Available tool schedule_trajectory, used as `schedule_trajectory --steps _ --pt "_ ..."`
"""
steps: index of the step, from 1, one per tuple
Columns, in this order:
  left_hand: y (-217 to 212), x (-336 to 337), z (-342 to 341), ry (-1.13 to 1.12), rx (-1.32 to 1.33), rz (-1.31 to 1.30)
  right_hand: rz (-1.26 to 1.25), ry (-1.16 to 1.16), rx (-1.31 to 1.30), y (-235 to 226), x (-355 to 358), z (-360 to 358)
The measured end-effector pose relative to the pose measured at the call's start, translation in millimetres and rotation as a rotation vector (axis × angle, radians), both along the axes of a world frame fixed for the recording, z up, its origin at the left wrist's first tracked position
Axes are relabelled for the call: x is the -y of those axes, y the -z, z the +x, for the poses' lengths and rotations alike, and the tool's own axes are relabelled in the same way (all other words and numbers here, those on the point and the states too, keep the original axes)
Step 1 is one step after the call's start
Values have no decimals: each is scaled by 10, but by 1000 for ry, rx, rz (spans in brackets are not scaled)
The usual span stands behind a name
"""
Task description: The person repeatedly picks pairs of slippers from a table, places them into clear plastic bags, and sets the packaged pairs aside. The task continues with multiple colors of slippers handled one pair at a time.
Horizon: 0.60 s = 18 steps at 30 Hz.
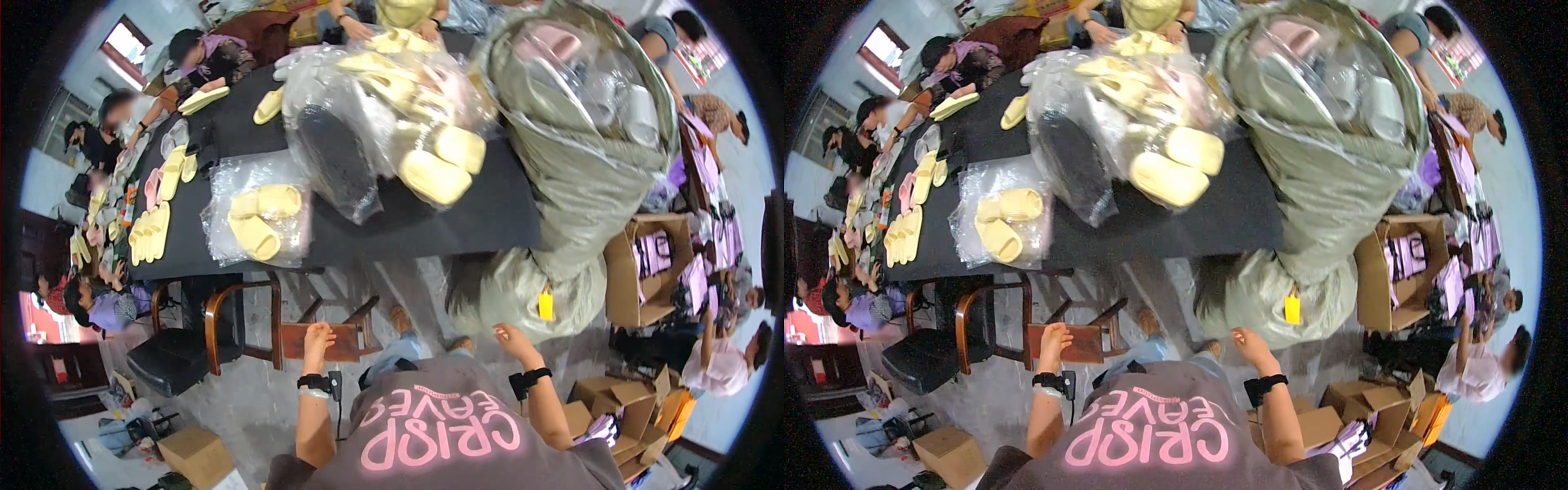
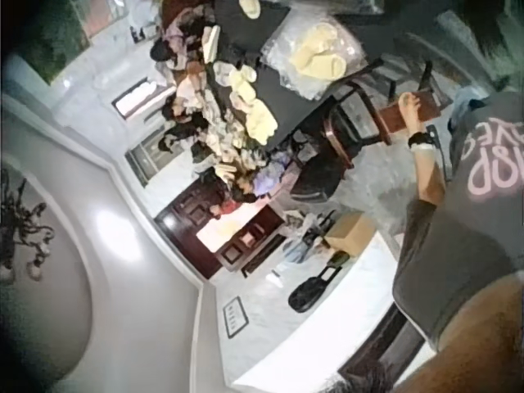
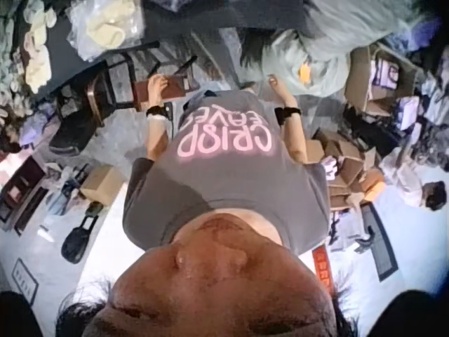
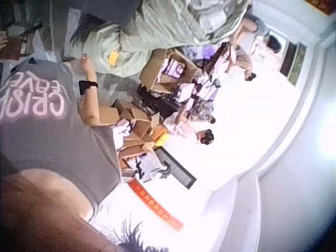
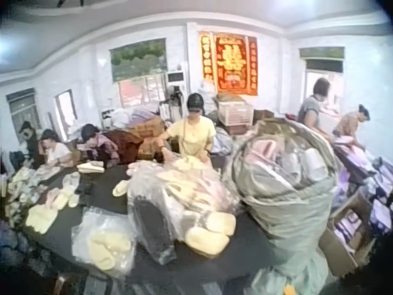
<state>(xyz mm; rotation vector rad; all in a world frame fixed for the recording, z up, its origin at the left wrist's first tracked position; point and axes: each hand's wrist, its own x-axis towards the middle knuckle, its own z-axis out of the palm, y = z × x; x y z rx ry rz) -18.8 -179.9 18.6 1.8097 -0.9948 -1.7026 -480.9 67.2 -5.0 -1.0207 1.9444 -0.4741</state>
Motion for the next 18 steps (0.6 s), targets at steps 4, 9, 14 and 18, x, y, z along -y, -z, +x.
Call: schedule_trajectory --steps 4,9,14,18 --pt "-44 422 171 132 143 -220 -136 -69 -113 -377 814 118" --pt "-155 883 62 207 257 -519 -202 -135 100 -802 1705 501" --pt "-625 1129 -274 189 369 -560 -170 -384 153 -699 2525 681" --pt "-869 1163 -122 123 445 -564 -237 -475 219 -868 3264 742"
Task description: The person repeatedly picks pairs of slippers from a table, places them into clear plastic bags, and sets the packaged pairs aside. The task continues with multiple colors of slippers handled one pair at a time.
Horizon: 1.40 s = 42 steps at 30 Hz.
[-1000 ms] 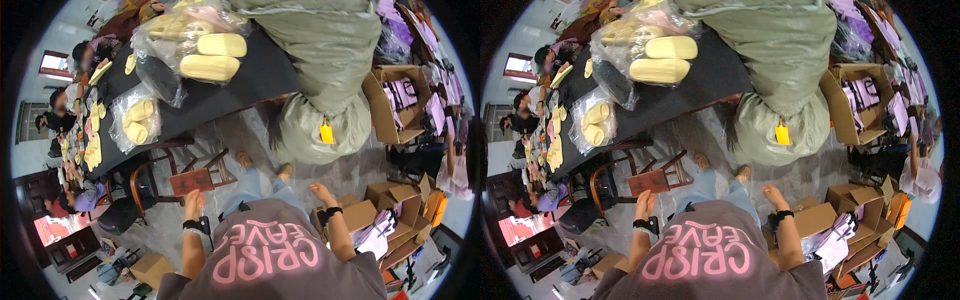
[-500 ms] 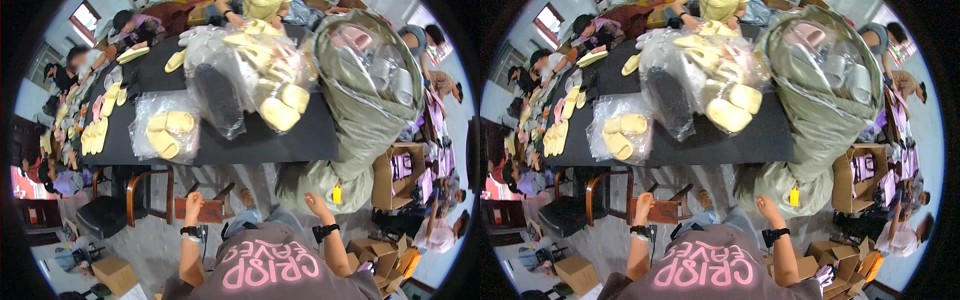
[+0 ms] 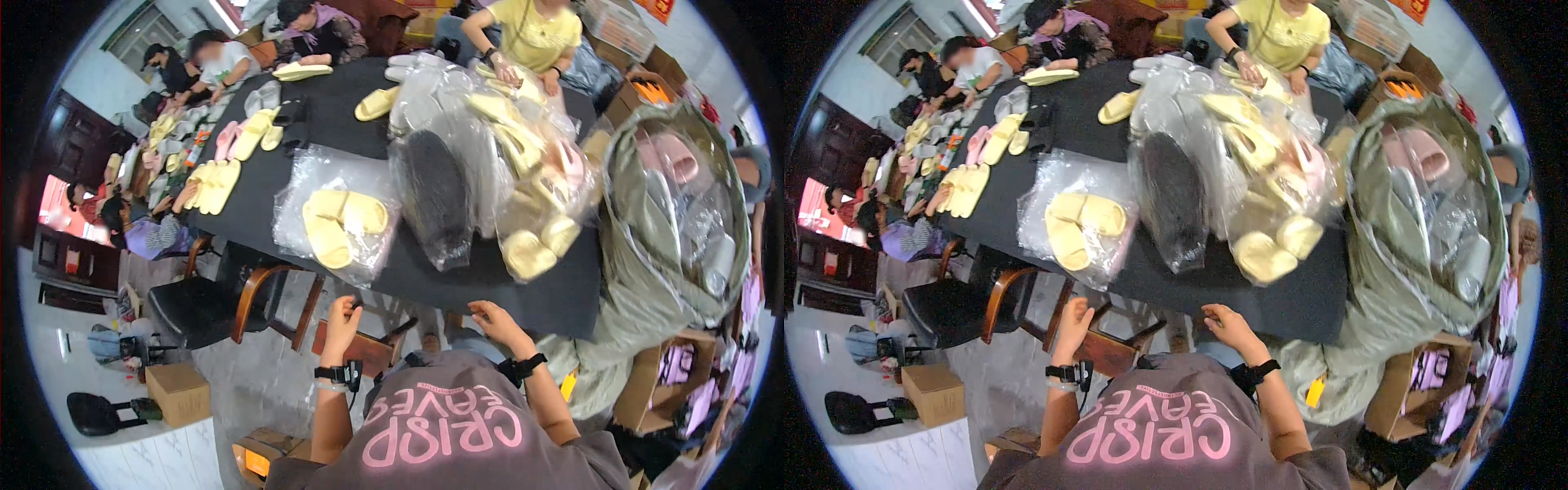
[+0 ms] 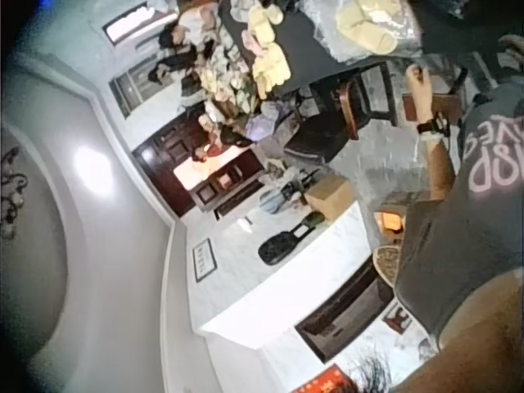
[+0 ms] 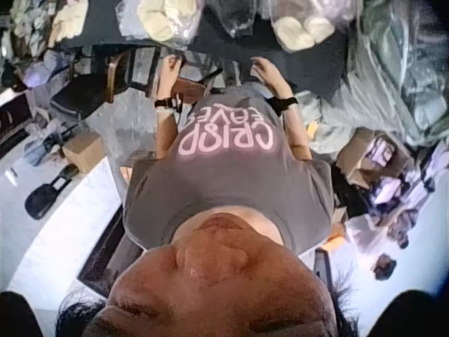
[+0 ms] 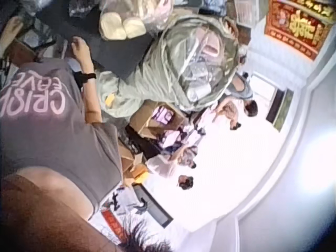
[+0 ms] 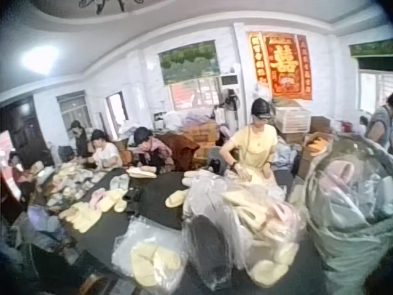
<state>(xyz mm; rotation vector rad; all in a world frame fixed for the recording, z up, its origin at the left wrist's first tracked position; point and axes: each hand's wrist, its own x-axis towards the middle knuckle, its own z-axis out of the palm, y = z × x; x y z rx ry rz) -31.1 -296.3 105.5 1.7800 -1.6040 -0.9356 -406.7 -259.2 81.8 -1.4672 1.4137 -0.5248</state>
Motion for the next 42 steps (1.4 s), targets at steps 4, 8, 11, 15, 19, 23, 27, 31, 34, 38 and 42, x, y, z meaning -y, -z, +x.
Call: schedule_trajectory --steps 4,8,11,15,19,23,27,31,34,38,42 --pt "44 -35 426 -157 95 -39 -19 -45 208 121 540 -51" --pt "5 -77 548 -389 -76 14 61 -78 247 282 832 -72" --pt "23 -54 489 -480 -143 68 104 -100 357 227 964 -51" --pt "-134 45 639 -475 -75 49 249 -152 395 322 991 89" --pt "-458 470 940 -498 -169 31 287 -131 513 298 1022 304" --pt "-521 1042 1402 -535 -290 -33 324 -107 480 273 1235 548" --pt "-574 1754 1656 -552 -411 19 459 -44 420 234 1550 923" --pt "-34 2418 2193 -498 -508 134 618 86 292 377 1791 1494" --pt "435 2912 2325 -365 -465 347 503 215 141 701 1804 1864" --pt "933 3175 2499 -140 -617 365 574 437 153 598 1932 2272" --pt "1051 3250 2527 -226 -938 300 456 364 37 890 1886 2383"
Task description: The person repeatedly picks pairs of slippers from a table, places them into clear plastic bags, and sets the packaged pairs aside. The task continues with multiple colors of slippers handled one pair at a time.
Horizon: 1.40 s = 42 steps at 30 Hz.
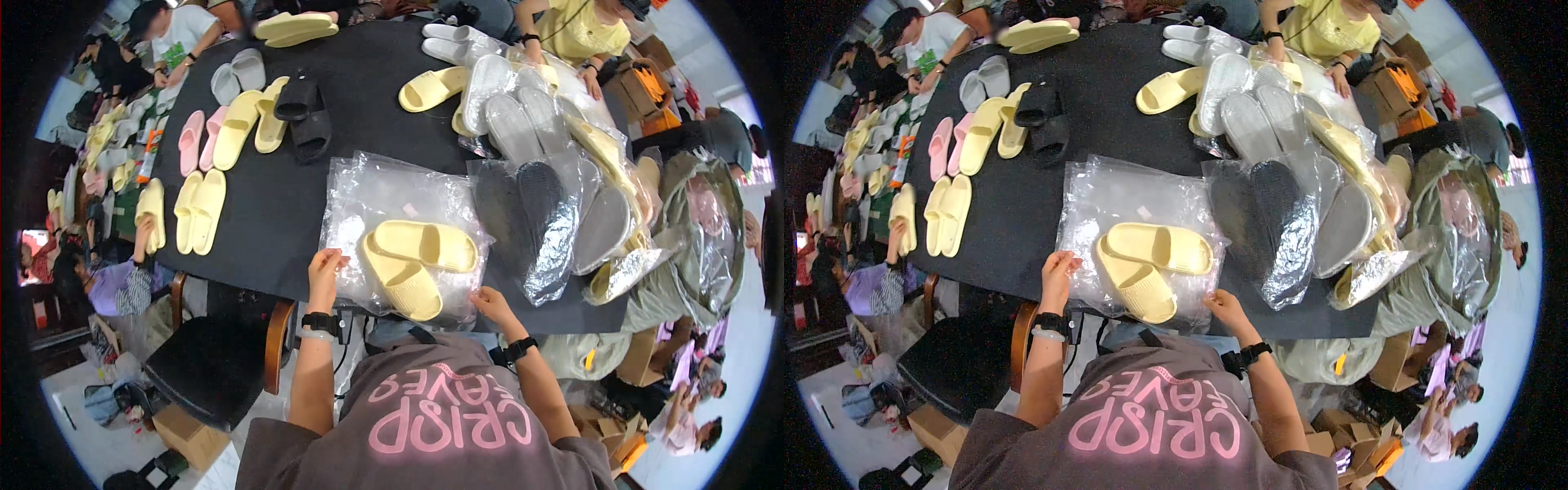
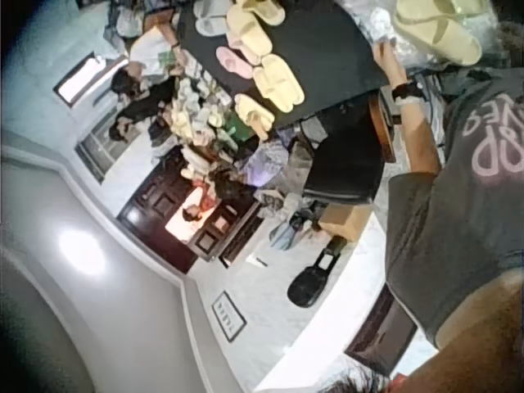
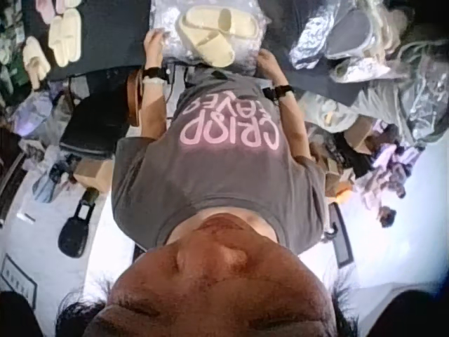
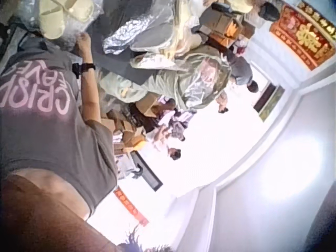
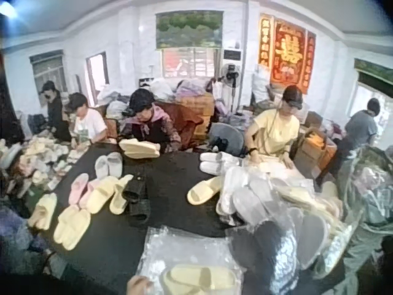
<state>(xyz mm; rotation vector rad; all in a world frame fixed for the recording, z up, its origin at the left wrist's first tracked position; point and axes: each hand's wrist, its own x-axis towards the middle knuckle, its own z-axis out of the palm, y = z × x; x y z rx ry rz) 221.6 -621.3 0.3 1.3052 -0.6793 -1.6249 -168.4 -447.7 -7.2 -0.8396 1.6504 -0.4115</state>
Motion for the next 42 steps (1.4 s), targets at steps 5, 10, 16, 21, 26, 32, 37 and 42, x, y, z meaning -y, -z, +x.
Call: schedule_trajectory --steps 5,10,16,21,26,32,37,42 --pt "-601 168 43 18 336 -193 -208 332 79 -436 230 187" --pt "-1253 370 46 58 222 -351 -350 515 269 -853 567 382" --pt "-1776 450 169 457 -41 37 -405 439 214 -553 652 283" --pt "-537 284 259 397 457 98 -168 296 21 286 509 34" --pt "-690 112 99 95 283 69 -96 278 113 -27 617 57" --pt "-1408 473 -165 137 465 -230 -180 89 146 -590 786 62" --pt "-2162 1173 -652 231 687 -693 -406 -65 242 -639 764 157" --pt "-2923 1262 -1166 659 806 -1088 -584 -769 93 -1110 798 637"
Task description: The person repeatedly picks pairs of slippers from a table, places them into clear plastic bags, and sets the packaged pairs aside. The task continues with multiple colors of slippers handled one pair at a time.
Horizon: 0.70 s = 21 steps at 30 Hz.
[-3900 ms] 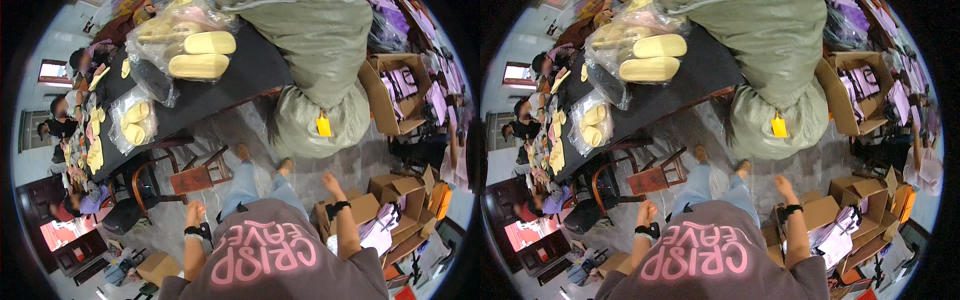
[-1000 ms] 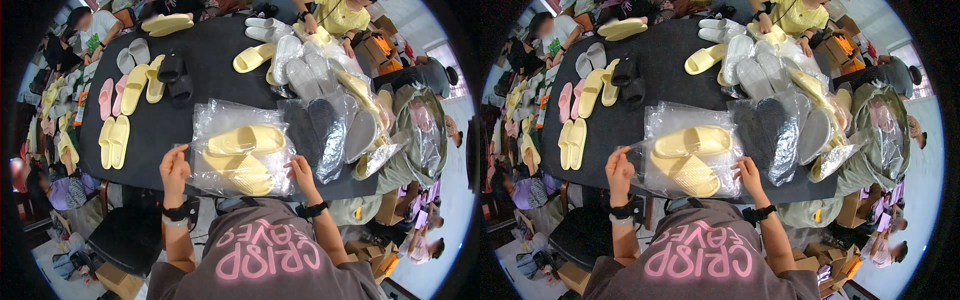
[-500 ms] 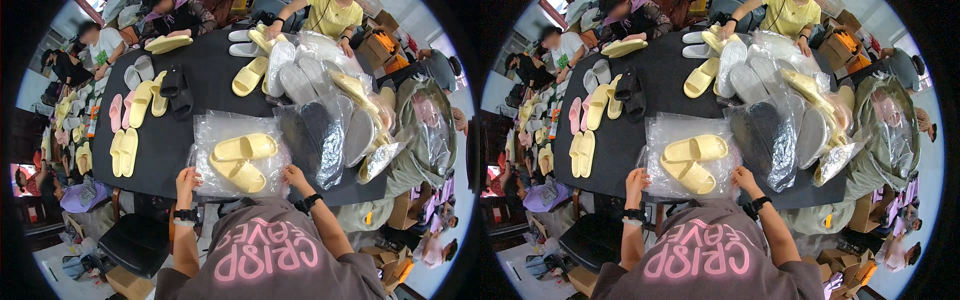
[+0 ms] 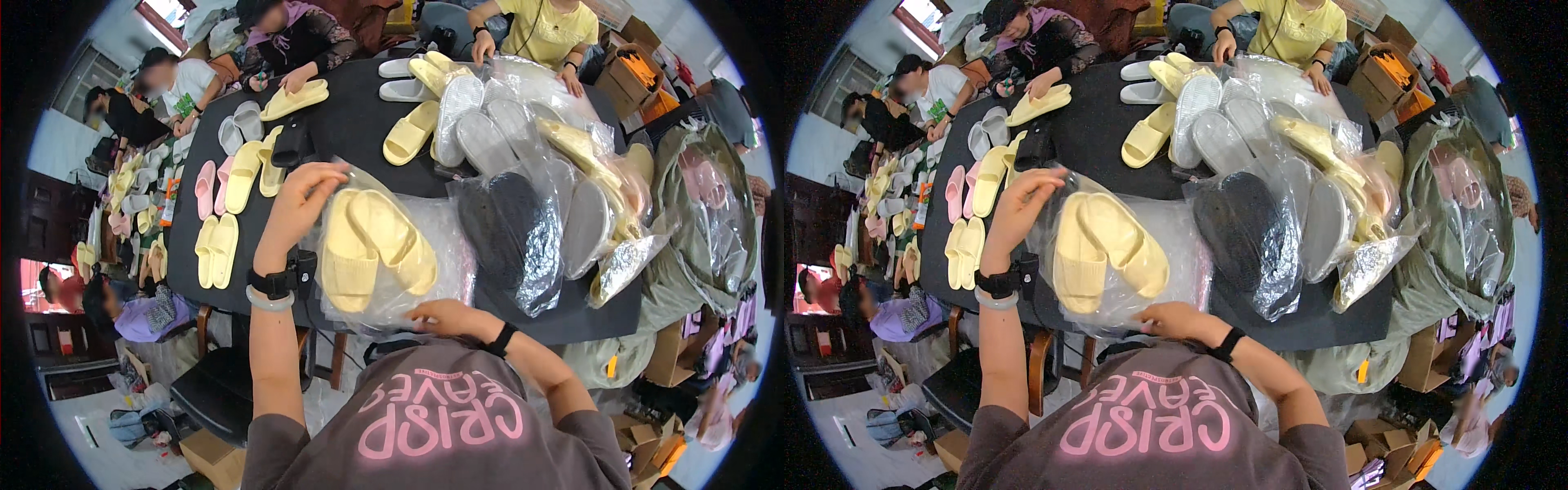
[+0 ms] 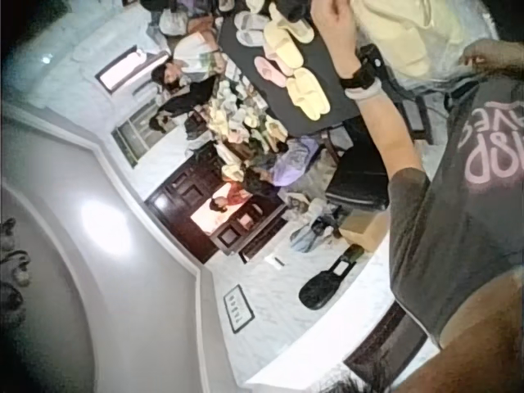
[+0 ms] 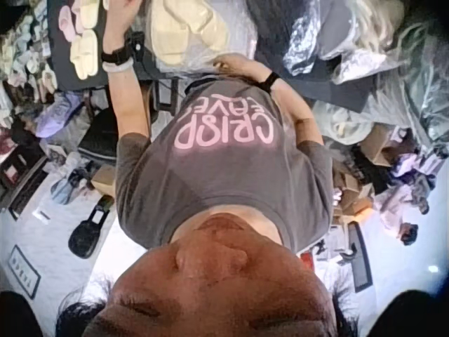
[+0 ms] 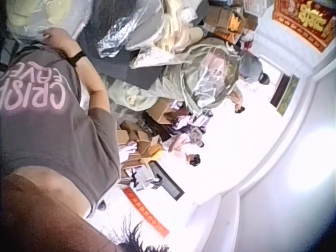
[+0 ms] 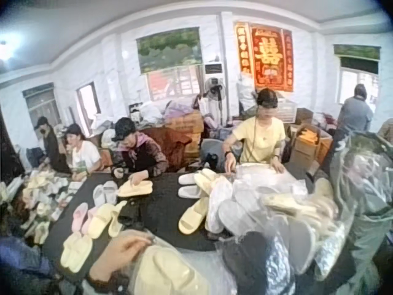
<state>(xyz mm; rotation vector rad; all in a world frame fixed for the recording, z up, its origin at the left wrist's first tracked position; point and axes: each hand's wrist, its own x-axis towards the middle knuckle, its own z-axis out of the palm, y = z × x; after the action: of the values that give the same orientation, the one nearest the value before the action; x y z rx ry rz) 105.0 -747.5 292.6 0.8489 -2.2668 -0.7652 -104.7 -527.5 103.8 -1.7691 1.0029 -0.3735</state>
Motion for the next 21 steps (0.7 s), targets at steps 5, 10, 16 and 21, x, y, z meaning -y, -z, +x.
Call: schedule_trajectory --steps 5,10,16,21 --pt "-422 -323 -77 422 349 29 -107 -201 -46 -716 46 63" --pt "-726 -781 -107 456 526 -126 -568 173 303 -1954 112 -283" --pt "-742 -855 -124 327 554 -319 -437 133 -135 -1825 460 -147" --pt "-723 -836 -56 124 532 -418 -83 80 49 -1264 397 220"
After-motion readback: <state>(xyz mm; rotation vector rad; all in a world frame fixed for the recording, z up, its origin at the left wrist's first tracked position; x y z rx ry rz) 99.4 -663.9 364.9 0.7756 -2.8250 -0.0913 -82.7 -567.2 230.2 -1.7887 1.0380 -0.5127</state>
